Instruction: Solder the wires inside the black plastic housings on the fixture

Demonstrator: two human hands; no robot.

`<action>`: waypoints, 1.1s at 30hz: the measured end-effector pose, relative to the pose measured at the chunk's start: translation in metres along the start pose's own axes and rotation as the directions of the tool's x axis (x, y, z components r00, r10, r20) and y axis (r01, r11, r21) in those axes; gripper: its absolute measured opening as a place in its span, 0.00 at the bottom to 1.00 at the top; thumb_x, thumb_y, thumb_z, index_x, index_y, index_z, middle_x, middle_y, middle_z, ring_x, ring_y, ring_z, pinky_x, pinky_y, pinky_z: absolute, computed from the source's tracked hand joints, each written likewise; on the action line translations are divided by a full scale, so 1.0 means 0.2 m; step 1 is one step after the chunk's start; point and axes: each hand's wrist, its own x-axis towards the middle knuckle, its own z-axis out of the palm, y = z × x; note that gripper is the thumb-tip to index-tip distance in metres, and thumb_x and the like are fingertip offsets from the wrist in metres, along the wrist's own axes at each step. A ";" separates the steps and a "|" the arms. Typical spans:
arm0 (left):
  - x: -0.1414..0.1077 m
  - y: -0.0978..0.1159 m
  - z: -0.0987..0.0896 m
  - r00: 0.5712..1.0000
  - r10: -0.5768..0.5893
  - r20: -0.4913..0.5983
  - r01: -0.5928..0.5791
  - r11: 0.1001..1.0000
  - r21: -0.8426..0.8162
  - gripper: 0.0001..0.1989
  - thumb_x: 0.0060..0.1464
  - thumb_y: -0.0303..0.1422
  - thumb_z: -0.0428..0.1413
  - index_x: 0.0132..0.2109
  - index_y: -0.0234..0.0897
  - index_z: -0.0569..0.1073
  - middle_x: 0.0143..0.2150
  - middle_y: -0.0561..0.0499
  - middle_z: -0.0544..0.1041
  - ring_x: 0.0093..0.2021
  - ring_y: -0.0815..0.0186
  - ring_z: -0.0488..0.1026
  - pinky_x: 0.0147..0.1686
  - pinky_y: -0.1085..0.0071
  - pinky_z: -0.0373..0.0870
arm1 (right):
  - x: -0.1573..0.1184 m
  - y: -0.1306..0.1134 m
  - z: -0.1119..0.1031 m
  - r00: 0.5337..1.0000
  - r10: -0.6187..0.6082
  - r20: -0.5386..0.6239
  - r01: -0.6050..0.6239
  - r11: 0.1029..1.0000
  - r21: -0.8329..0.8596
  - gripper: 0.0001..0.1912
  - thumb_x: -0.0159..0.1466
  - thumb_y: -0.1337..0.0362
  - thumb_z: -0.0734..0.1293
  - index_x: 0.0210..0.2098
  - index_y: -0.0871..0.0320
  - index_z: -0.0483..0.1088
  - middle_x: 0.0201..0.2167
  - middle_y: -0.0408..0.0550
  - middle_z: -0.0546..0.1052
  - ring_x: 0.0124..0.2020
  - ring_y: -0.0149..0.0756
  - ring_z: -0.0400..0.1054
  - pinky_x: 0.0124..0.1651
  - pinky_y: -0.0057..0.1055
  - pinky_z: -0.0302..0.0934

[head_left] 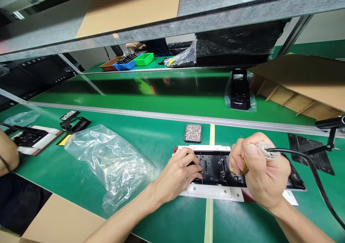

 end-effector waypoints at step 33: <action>0.18 -0.46 0.10 0.965 -0.233 -0.124 0.238 0.971 0.035 0.08 0.68 0.33 0.56 0.48 0.42 0.81 0.44 0.48 0.79 0.48 0.58 0.68 0.51 0.57 0.68 | -0.02 0.10 -0.08 0.999 0.038 0.035 -0.042 0.991 0.131 0.11 0.73 0.63 0.61 0.32 0.55 0.62 0.21 0.39 0.62 0.20 0.28 0.59 0.21 0.26 0.56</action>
